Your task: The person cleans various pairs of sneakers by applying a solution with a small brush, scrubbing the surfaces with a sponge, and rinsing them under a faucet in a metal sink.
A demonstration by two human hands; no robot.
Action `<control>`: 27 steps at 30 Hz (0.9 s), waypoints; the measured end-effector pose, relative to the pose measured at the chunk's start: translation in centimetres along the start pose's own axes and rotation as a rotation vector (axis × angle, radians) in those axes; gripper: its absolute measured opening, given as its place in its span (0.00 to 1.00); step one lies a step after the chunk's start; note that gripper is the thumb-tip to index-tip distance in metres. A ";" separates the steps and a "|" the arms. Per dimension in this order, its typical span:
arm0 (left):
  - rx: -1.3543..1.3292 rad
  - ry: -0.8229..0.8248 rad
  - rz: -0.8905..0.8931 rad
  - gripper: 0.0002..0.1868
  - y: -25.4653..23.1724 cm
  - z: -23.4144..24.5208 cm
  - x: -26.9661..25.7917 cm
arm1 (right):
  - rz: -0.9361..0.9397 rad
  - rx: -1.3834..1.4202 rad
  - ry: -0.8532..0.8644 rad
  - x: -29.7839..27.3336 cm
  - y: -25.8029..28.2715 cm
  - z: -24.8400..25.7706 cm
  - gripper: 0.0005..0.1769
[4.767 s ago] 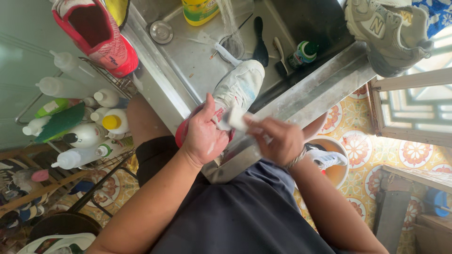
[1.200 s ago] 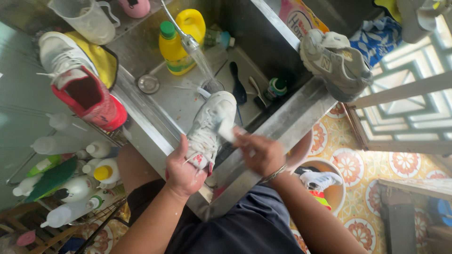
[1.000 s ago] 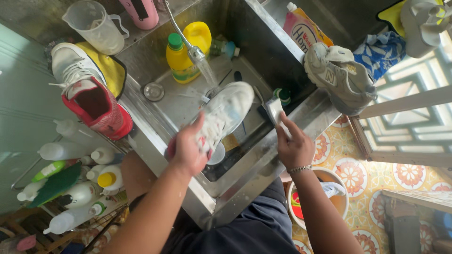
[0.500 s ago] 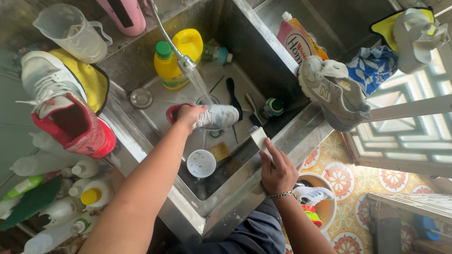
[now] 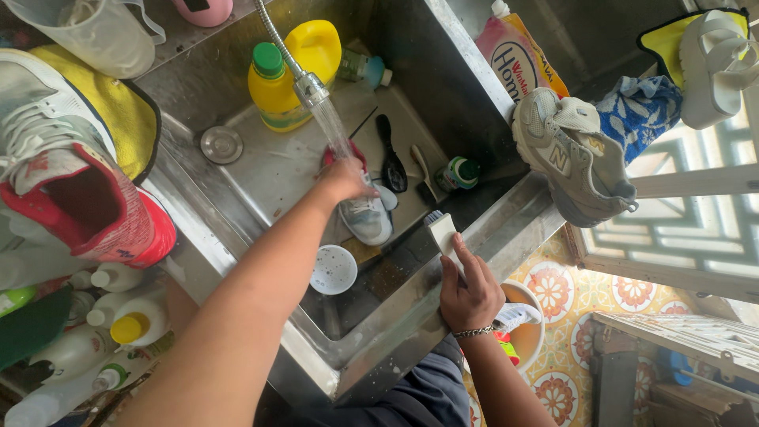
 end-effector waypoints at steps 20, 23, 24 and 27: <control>0.169 -0.234 -0.236 0.33 -1.8 1.8 -0.9 | -0.027 -0.028 0.047 0.3 -0.3 -0.4 0.21; 0.008 -0.413 -0.413 0.22 -3.2 3.6 -1.9 | -0.020 -0.008 0.041 0.5 -0.1 -0.2 0.20; -0.123 -0.342 -0.321 0.17 -2.7 3.9 -1.9 | -0.016 -0.008 0.042 0.6 0.0 -0.2 0.20; -0.468 -0.227 -0.115 0.09 -2.3 5.2 -3.7 | -0.014 -0.010 0.045 0.8 0.0 -0.1 0.20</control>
Point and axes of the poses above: each hand's wrist, its own x-axis towards the middle knuckle, its own z-axis out of the back of the hand, y = z × x, the point moved 7 cm from there along x, towards the middle knuckle, and after that the axes turned 15 degrees about -x, right-handed, at the moved point
